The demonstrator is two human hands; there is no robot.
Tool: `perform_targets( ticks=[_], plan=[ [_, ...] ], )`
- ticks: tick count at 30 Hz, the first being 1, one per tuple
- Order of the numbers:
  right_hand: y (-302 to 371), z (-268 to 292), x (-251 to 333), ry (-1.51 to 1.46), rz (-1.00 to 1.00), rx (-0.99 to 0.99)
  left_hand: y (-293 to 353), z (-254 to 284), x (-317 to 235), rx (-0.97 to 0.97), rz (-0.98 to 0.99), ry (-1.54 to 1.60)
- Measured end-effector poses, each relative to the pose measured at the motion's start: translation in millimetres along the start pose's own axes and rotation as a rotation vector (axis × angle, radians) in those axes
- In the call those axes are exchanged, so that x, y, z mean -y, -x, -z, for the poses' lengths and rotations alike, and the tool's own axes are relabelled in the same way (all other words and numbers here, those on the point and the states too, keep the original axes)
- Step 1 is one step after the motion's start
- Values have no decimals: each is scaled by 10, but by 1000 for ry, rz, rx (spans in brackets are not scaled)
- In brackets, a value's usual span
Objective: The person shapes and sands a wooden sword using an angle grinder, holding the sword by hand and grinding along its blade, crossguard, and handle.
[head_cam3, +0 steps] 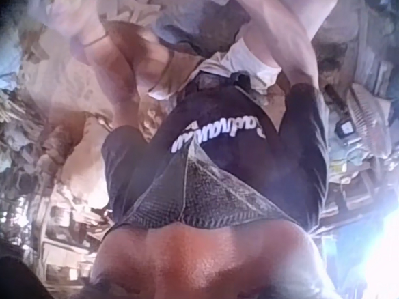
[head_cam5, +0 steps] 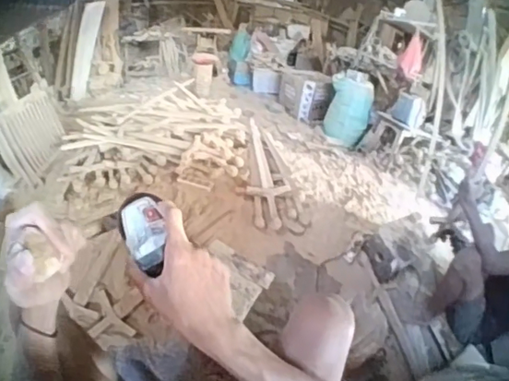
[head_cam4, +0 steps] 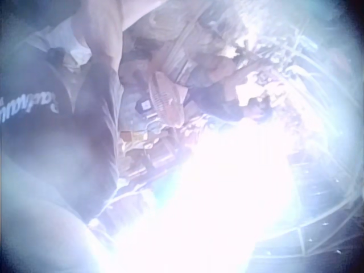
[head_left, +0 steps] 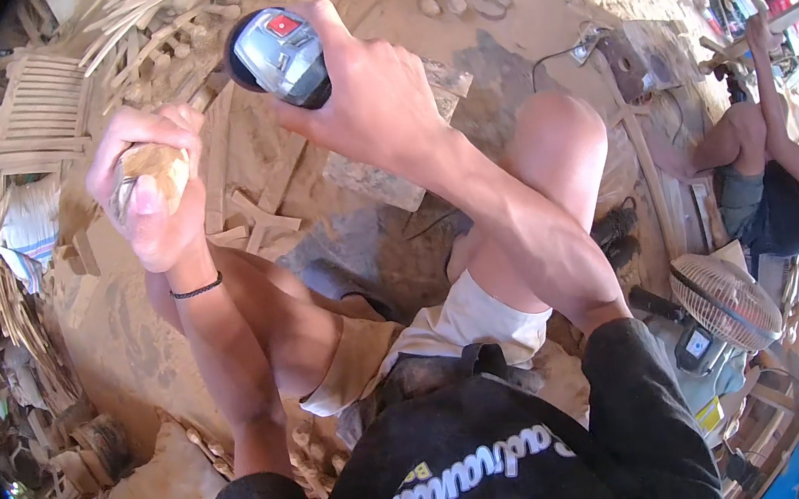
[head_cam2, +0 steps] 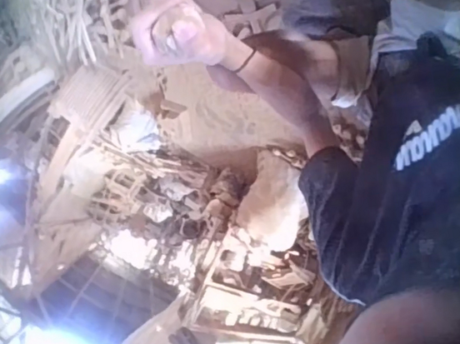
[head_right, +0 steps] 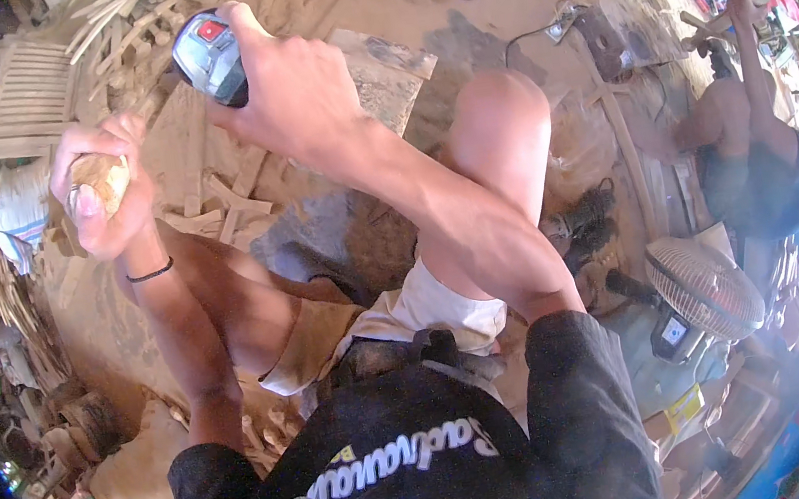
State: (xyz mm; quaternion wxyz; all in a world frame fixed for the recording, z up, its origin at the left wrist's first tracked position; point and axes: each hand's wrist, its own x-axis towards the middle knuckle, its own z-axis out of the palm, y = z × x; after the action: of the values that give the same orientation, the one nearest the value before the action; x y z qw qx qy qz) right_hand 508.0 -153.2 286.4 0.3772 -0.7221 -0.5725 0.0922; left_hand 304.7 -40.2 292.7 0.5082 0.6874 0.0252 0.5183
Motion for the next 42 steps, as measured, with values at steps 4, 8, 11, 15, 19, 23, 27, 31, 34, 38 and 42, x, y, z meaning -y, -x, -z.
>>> perform_targets(
  ticks=[4,8,11,15,19,23,27,31,34,38,42],
  plan=[
    [-36,-30,36,-29,-4,19,15,-117,-26,27,36,-6],
    [-25,-27,6,58,-32,36,27,-116,-3,35,16,-22],
    [-37,-43,-44,52,-36,12,43,-137,-5,35,26,-43],
    [-5,-76,-64,-15,-25,-4,53,-84,-25,11,60,4],
    [5,-74,12,10,45,24,35,-85,-41,1,17,-20],
    [20,-51,30,63,44,33,42,-34,-38,38,12,-22],
    [1,-97,26,35,-18,13,54,14,-60,46,13,-6],
    [-21,-123,62,-19,33,22,81,0,-62,51,53,-21],
    [-8,-110,43,30,32,39,119,-2,-90,53,69,-24],
    [-47,-63,5,83,-33,4,78,-10,-75,94,66,-22],
    [-51,-88,12,11,21,-26,103,-49,-72,59,69,-32]
  ],
)
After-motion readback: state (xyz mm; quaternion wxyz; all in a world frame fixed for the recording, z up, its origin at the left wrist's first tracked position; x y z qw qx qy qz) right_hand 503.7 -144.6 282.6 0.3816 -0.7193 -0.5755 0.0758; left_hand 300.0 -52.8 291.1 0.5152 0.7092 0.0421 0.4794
